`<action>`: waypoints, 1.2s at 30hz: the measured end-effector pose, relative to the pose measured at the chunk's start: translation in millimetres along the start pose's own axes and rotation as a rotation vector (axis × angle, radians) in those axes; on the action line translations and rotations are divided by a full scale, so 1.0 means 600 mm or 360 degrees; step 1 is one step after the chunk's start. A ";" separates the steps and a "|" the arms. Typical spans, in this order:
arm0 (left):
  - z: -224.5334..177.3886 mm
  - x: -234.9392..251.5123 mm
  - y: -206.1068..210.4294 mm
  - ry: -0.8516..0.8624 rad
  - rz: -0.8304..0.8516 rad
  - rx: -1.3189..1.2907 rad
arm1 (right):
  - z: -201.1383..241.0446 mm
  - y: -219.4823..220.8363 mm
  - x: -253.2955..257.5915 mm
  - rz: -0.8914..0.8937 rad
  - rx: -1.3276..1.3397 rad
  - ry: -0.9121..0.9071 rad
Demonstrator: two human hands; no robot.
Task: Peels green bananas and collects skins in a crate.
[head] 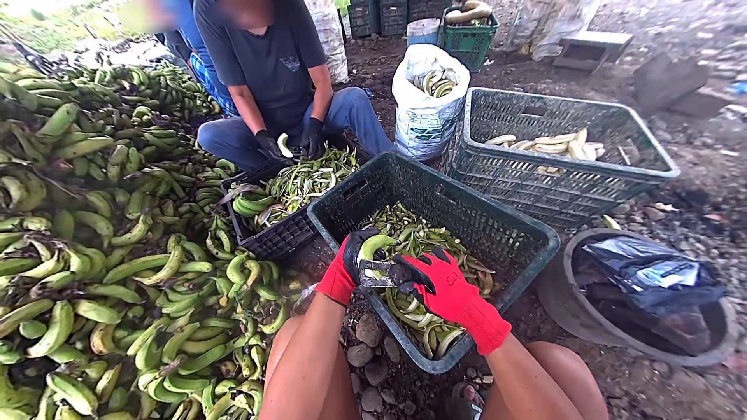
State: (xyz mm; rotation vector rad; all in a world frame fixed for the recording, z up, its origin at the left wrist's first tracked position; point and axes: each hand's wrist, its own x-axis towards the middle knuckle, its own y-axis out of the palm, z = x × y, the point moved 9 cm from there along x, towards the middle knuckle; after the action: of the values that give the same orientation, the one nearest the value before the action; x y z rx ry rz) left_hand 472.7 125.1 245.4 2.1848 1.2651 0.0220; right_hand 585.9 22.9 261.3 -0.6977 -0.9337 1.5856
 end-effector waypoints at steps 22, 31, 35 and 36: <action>-0.021 0.009 -0.055 0.0362 -0.0390 0.0107 | -0.129 -0.082 -0.025 -0.0557 0.0661 0.1021; -0.057 -0.002 -0.012 0.0487 -0.0031 0.0312 | 0.017 -0.016 -0.007 0.0039 0.0550 -0.0103; -0.049 0.001 -0.014 0.0391 0.0016 0.0274 | 0.024 -0.012 -0.005 -0.0025 0.0390 -0.0225; -0.049 0.001 -0.010 0.0396 0.0025 0.0291 | 0.022 -0.011 -0.003 -0.0021 0.0376 -0.0238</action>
State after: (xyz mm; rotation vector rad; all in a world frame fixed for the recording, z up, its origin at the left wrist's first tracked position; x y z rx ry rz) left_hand 459.2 142.1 265.9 2.4067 1.4343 0.1972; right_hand 578.8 19.3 273.8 -0.4116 -0.8389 1.7201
